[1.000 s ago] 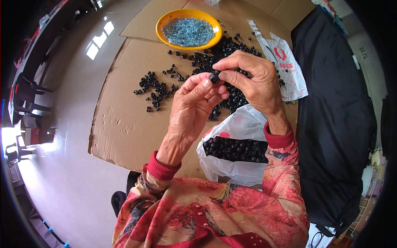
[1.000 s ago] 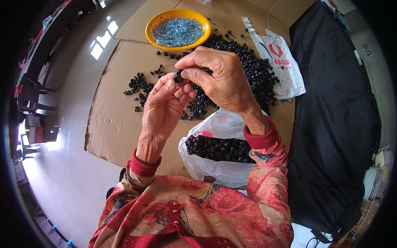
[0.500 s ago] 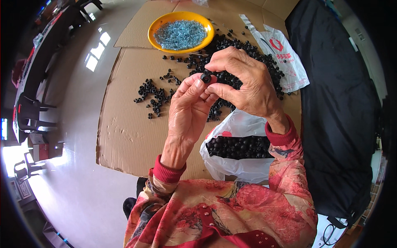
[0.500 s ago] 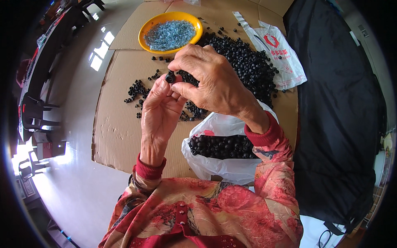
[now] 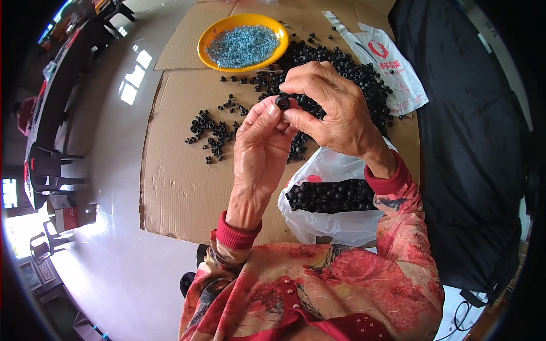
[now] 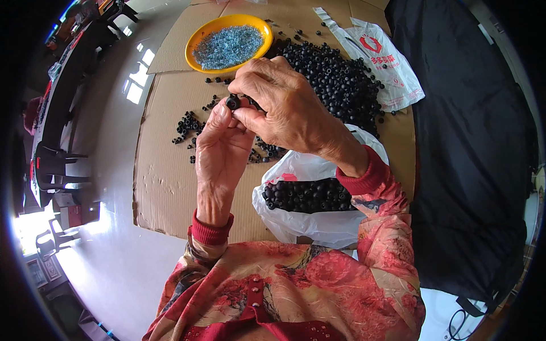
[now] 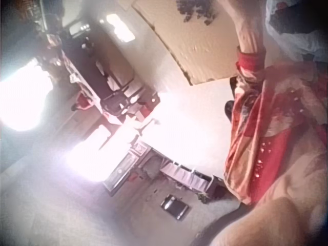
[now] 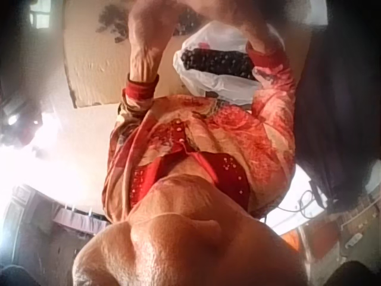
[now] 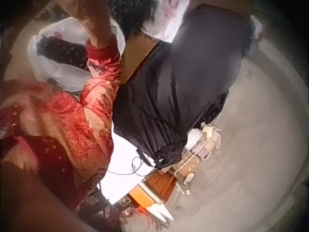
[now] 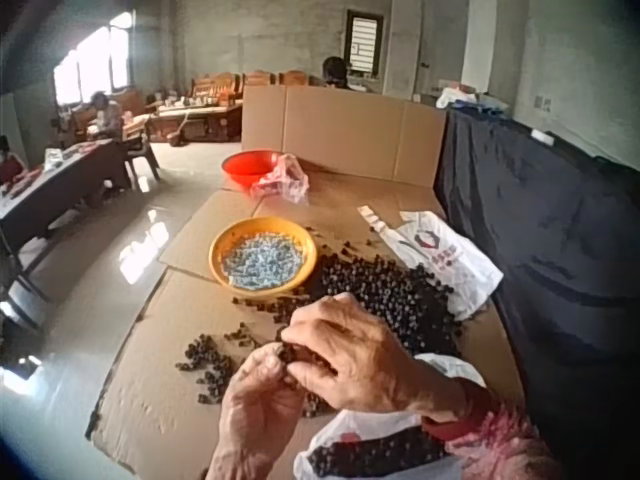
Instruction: The person is manually inserting small silver rings into black plastic components while sitting on the floor.
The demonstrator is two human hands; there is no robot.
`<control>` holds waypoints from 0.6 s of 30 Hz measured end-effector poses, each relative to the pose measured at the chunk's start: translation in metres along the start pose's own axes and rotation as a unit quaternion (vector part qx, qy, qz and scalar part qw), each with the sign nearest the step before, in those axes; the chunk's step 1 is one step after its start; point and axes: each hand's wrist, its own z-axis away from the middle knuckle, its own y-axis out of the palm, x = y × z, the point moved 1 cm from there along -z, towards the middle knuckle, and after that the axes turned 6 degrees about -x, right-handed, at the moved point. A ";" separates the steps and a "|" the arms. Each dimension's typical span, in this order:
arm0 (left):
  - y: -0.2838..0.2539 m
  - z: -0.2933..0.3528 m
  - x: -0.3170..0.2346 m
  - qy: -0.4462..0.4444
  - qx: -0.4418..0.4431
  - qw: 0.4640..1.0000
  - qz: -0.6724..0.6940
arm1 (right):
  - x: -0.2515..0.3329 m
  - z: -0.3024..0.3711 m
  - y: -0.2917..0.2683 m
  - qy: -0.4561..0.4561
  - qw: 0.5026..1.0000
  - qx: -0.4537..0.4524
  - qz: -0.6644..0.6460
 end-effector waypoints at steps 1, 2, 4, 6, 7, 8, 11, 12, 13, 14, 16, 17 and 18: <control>0.001 0.001 0.001 0.004 -0.012 1.000 -0.007 | 0.001 0.001 -0.001 0.002 1.000 -0.001 -0.003; 0.001 0.001 0.002 0.003 -0.012 1.000 -0.008 | 0.001 0.002 -0.002 0.005 1.000 -0.002 -0.007; 0.001 0.001 0.003 0.002 -0.028 1.000 0.005 | 0.001 0.003 -0.002 0.017 1.000 -0.008 -0.017; 0.001 0.000 0.003 -0.001 -0.022 1.000 0.003 | 0.000 0.005 -0.001 0.028 0.999 -0.012 -0.026; 0.002 -0.001 0.003 -0.004 -0.016 1.000 0.001 | -0.001 0.007 -0.001 0.034 0.999 -0.017 -0.035; 0.003 0.000 0.003 -0.004 -0.016 1.000 0.001 | -0.001 0.007 0.000 0.040 0.998 -0.021 -0.043; 0.003 -0.001 0.003 0.004 -0.035 0.999 -0.018 | -0.001 0.008 -0.001 0.039 0.998 -0.022 -0.038; 0.002 0.000 0.002 0.005 -0.024 1.000 -0.018 | -0.002 0.008 -0.002 0.039 0.998 -0.021 -0.040; 0.001 0.001 0.001 0.006 -0.013 1.000 -0.018 | -0.003 0.007 -0.004 0.079 0.992 -0.010 -0.095; 0.004 0.002 0.001 0.006 -0.014 1.000 -0.018 | -0.004 0.007 -0.005 0.118 0.982 0.001 -0.151; 0.014 0.003 0.003 0.016 -0.036 0.997 -0.061 | -0.002 0.004 -0.010 0.172 0.969 -0.007 -0.179; 0.015 0.003 0.004 0.011 -0.039 0.997 -0.059 | -0.005 0.005 -0.010 0.201 0.958 -0.005 -0.202; 0.015 0.003 0.005 0.012 -0.040 0.997 -0.057 | -0.007 0.006 -0.009 0.228 0.947 -0.001 -0.227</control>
